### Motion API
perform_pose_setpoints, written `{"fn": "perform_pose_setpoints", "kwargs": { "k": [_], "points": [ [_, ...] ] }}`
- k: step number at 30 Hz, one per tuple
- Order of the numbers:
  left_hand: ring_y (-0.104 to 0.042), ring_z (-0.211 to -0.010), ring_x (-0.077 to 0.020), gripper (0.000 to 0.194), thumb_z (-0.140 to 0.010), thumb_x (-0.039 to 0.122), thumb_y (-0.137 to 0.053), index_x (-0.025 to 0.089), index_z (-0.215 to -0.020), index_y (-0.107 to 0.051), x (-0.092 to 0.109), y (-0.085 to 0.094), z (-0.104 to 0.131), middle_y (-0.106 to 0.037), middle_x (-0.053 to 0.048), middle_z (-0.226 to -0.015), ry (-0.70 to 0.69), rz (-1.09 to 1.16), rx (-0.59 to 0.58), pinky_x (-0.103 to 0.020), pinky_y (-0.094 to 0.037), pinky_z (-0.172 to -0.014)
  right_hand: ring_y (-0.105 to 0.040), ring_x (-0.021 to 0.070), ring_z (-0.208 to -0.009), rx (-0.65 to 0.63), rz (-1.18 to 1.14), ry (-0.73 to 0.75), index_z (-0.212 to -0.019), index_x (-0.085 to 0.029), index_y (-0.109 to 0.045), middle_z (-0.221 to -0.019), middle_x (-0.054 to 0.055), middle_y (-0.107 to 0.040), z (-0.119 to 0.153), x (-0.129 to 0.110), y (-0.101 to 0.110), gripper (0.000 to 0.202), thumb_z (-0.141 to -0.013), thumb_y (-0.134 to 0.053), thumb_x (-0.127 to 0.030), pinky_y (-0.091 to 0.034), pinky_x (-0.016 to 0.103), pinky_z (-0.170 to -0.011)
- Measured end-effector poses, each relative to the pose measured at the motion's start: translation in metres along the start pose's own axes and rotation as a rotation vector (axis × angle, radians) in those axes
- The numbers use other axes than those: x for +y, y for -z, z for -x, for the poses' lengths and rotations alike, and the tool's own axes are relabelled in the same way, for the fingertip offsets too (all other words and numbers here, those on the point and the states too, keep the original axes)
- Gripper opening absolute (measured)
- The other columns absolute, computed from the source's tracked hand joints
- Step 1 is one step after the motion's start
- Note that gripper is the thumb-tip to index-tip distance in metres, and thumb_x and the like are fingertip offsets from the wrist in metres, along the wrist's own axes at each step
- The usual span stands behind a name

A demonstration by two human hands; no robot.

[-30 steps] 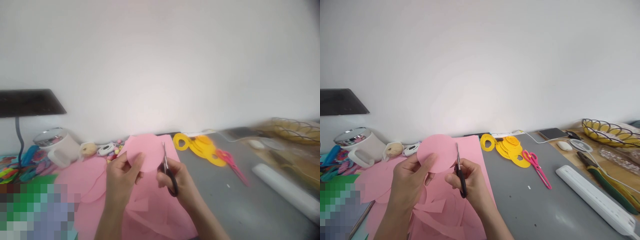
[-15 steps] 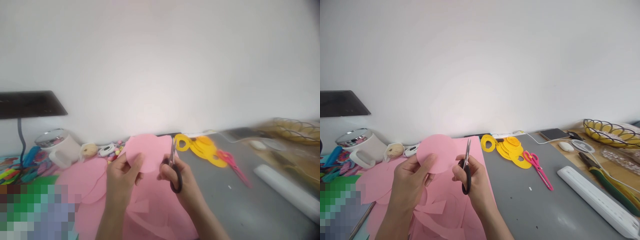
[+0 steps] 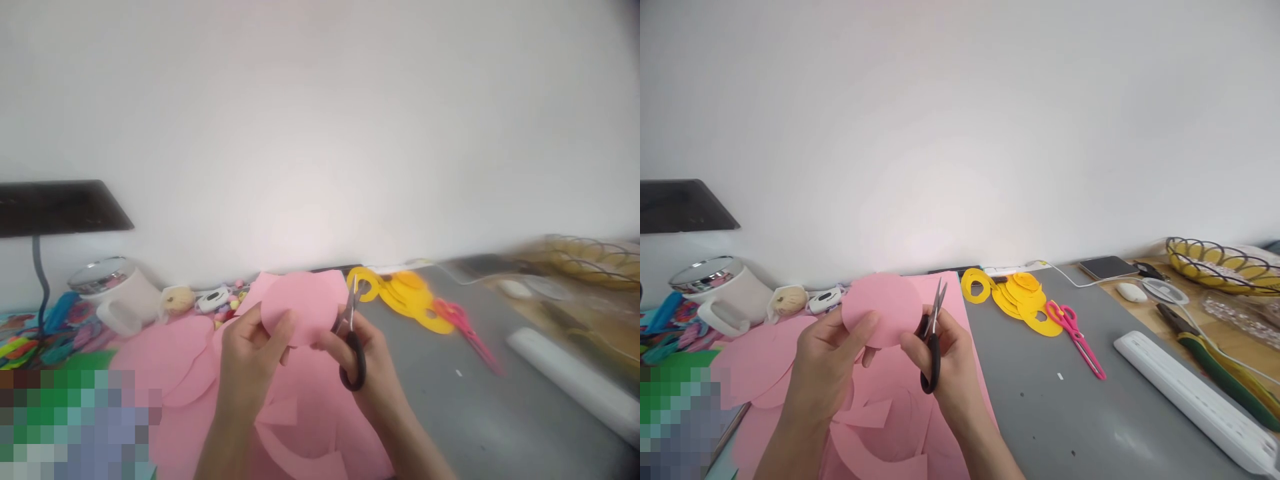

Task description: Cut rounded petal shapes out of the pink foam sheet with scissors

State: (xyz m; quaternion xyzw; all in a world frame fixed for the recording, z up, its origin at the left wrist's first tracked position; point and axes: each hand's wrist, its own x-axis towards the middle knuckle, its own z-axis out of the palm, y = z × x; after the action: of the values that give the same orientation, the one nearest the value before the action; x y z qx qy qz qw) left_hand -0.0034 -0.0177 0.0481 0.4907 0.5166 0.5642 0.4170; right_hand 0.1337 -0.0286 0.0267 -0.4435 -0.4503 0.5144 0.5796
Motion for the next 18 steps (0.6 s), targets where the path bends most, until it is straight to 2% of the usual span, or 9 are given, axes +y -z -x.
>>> {"fn": "perform_pose_setpoints", "kwargs": {
  "k": [4,7,9,11,13,15,18],
  "points": [
    [-0.037,-0.042,-0.0089,0.026,-0.077,0.033,-0.066,0.020,-0.057,-0.056,0.0040,-0.0014,0.0009,-0.043,0.006,-0.042,0.001,0.021,0.010,-0.024,-0.030,-0.044,-0.044,0.0136,-0.060,0.083,-0.021,-0.035,-0.085,-0.023,-0.062,-0.067,-0.004,-0.052,-0.0005,-0.0001,-0.0012,0.024,-0.067,-0.077,-0.026,-0.037,0.026,-0.055],
    [-0.042,-0.043,-0.0098,0.024,-0.075,0.036,-0.067,0.019,-0.059,-0.059,0.0048,-0.0019,0.0015,-0.049,0.005,-0.043,0.025,-0.007,0.007,-0.024,-0.035,-0.047,-0.043,0.0134,-0.059,0.057,0.012,-0.004,-0.075,-0.021,-0.060,-0.064,-0.004,-0.051,0.0005,0.0011,-0.0018,0.018,-0.069,-0.075,-0.028,-0.037,0.026,-0.054],
    [-0.044,-0.043,-0.0101,0.023,-0.073,0.037,-0.069,0.019,-0.061,-0.061,0.0033,-0.0024,0.0016,-0.053,0.004,-0.045,0.050,-0.050,-0.024,-0.025,-0.038,-0.049,-0.044,0.0130,-0.058,0.111,-0.002,0.022,-0.074,-0.021,-0.060,-0.064,-0.004,-0.051,0.0010,0.0029,-0.0015,0.018,-0.069,-0.075,-0.030,-0.038,0.026,-0.053],
    [-0.047,-0.043,-0.0110,0.022,-0.071,0.036,-0.070,0.019,-0.060,-0.062,0.0019,-0.0037,0.0018,-0.056,0.003,-0.046,0.075,-0.075,-0.043,-0.026,-0.040,-0.051,-0.049,0.0135,-0.058,0.198,-0.042,0.031,-0.082,-0.022,-0.062,-0.065,-0.004,-0.054,0.0008,0.0043,-0.0007,0.021,-0.069,-0.076,-0.032,-0.042,0.027,-0.055],
    [-0.049,-0.043,-0.0119,0.023,-0.071,0.034,-0.069,0.018,-0.057,-0.061,0.0021,-0.0057,0.0023,-0.058,0.002,-0.047,0.088,-0.014,-0.030,-0.027,-0.043,-0.051,-0.055,0.0153,-0.061,0.227,-0.074,0.025,-0.091,-0.022,-0.063,-0.068,-0.003,-0.058,0.0000,0.0047,-0.0001,0.026,-0.070,-0.075,-0.033,-0.048,0.030,-0.060],
    [-0.051,-0.044,-0.0122,0.023,-0.070,0.032,-0.070,0.018,-0.055,-0.061,0.0038,-0.0077,0.0030,-0.058,0.002,-0.048,0.088,0.109,0.014,-0.027,-0.043,-0.049,-0.058,0.0166,-0.064,0.170,-0.088,0.016,-0.094,-0.022,-0.064,-0.069,-0.002,-0.060,-0.0007,0.0036,-0.0005,0.027,-0.072,-0.074,-0.035,-0.050,0.033,-0.066],
    [-0.051,-0.046,-0.0126,0.021,-0.070,0.031,-0.072,0.018,-0.057,-0.061,0.0072,-0.0089,0.0035,-0.059,0.001,-0.050,0.065,0.222,0.060,-0.026,-0.041,-0.044,-0.055,0.0157,-0.062,-0.019,-0.069,-0.005,-0.084,-0.020,-0.066,-0.067,-0.001,-0.059,-0.0005,0.0001,-0.0026,0.020,-0.073,-0.072,-0.036,-0.048,0.032,-0.064]
  ]
}}
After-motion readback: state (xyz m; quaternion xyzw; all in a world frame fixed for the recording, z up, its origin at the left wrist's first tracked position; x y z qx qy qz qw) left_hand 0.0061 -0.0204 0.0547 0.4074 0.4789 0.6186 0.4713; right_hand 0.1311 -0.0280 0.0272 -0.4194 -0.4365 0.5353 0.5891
